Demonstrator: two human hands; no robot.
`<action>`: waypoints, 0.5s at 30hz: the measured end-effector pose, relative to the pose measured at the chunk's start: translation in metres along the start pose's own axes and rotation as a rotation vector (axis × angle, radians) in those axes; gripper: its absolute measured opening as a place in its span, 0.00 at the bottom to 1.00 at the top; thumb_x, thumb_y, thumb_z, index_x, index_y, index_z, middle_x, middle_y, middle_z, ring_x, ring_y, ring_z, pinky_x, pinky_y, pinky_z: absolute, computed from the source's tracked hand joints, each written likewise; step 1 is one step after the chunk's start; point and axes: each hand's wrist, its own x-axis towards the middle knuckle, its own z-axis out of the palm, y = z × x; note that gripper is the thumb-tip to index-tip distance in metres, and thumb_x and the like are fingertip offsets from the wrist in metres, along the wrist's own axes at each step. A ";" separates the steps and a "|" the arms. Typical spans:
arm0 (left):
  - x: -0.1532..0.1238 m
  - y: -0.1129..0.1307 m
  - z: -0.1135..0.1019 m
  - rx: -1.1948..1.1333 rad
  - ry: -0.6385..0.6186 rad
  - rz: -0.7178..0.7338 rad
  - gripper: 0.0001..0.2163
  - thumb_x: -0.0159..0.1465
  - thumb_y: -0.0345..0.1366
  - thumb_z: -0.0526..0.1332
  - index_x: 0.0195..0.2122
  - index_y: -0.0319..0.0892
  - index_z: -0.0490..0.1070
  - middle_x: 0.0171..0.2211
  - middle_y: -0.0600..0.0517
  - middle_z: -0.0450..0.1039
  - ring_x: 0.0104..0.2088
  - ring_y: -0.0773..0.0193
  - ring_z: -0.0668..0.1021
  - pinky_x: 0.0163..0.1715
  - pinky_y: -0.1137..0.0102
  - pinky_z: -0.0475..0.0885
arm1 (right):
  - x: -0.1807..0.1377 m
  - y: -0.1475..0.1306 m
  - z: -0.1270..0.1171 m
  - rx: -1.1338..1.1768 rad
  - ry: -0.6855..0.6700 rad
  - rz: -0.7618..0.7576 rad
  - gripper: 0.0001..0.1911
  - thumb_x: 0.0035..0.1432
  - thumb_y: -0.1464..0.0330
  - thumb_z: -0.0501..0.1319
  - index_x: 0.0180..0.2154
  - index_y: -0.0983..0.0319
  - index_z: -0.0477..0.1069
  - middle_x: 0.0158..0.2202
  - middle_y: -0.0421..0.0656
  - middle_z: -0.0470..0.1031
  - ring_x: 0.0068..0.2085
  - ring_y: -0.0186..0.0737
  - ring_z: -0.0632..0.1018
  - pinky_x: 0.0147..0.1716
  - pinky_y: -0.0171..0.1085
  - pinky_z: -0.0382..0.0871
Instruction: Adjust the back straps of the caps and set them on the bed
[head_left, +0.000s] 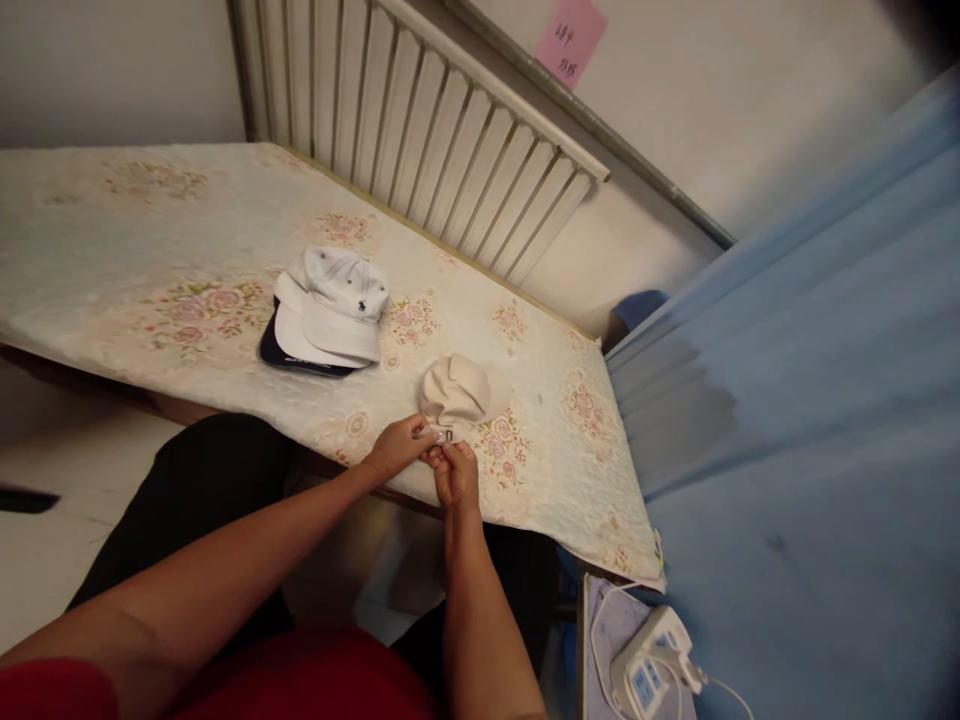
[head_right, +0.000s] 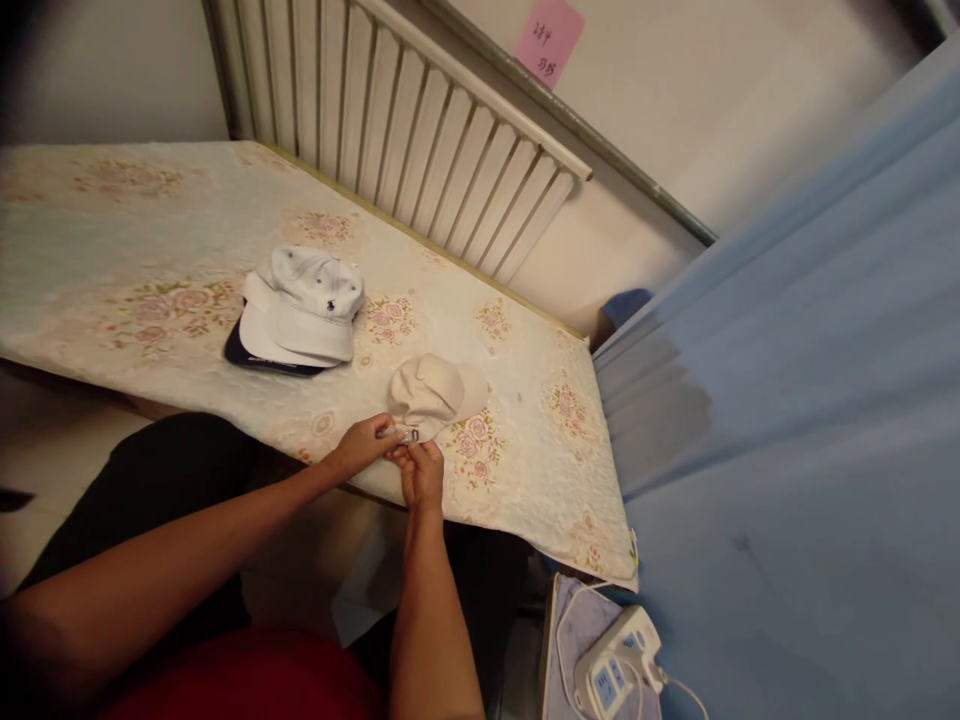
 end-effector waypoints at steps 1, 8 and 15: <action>0.000 0.000 0.000 -0.002 0.003 -0.003 0.13 0.57 0.47 0.58 0.26 0.43 0.63 0.21 0.60 0.59 0.24 0.67 0.64 0.25 0.71 0.56 | 0.000 0.000 0.000 0.003 0.004 0.000 0.10 0.47 0.67 0.68 0.30 0.63 0.68 0.21 0.37 0.73 0.24 0.33 0.74 0.37 0.43 0.76; 0.000 -0.001 -0.005 -0.084 -0.072 0.026 0.13 0.55 0.48 0.60 0.28 0.43 0.65 0.22 0.59 0.62 0.26 0.66 0.66 0.27 0.71 0.59 | 0.001 0.001 0.002 0.033 0.054 -0.015 0.12 0.46 0.68 0.69 0.27 0.62 0.66 0.21 0.37 0.74 0.22 0.32 0.73 0.31 0.39 0.75; 0.003 0.000 -0.025 -0.263 -0.260 0.102 0.14 0.55 0.48 0.58 0.30 0.42 0.65 0.27 0.55 0.68 0.30 0.65 0.72 0.32 0.69 0.69 | 0.000 -0.003 0.004 0.075 0.079 -0.035 0.12 0.46 0.69 0.68 0.27 0.63 0.64 0.25 0.38 0.75 0.22 0.29 0.71 0.25 0.33 0.70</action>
